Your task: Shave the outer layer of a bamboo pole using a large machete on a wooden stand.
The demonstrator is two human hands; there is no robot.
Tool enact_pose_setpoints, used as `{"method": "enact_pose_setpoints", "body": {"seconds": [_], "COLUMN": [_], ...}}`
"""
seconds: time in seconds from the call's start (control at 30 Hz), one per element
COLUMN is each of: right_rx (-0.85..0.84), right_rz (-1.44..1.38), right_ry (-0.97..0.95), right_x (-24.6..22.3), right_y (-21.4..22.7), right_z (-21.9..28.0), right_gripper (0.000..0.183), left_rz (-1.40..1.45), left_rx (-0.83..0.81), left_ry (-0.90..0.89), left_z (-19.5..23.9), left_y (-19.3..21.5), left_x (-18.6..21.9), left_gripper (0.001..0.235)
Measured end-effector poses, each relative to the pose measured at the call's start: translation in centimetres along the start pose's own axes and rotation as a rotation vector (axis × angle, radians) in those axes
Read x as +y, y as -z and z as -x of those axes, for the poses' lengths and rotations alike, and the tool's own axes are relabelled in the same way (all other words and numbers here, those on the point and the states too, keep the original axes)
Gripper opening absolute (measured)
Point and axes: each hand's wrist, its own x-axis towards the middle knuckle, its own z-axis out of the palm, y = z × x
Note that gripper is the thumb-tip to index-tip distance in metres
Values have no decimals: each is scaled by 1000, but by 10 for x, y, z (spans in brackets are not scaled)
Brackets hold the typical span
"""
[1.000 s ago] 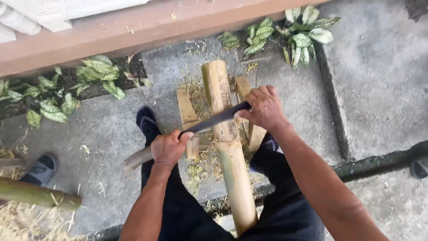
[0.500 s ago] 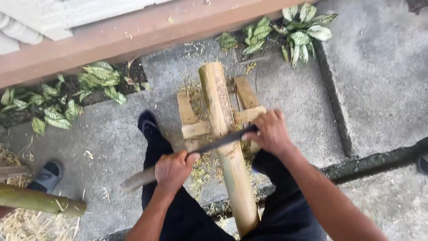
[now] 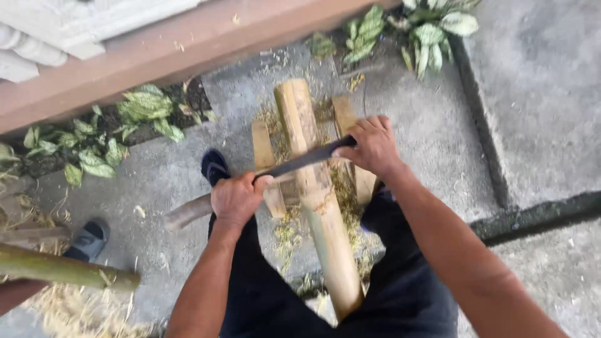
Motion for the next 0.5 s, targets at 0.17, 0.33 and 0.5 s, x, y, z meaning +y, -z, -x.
{"method": "enact_pose_setpoints", "body": {"seconds": [0.17,0.33,0.5], "right_rx": [-78,-197,59], "right_rz": [-26,-55,-63], "right_ry": [-59,-174,21], "right_x": [-17,-7,-5], "right_y": [11,3,8], "right_z": [16,6,7], "right_gripper": [53,64,45], "left_rz": [99,117,50], "left_rx": [-172,64,5], "left_ry": [-8,-86,-58], "left_z": [36,9,16], "left_y": [0,11,0], "left_x": [3,5,3], "left_gripper": [57,50,54]}}
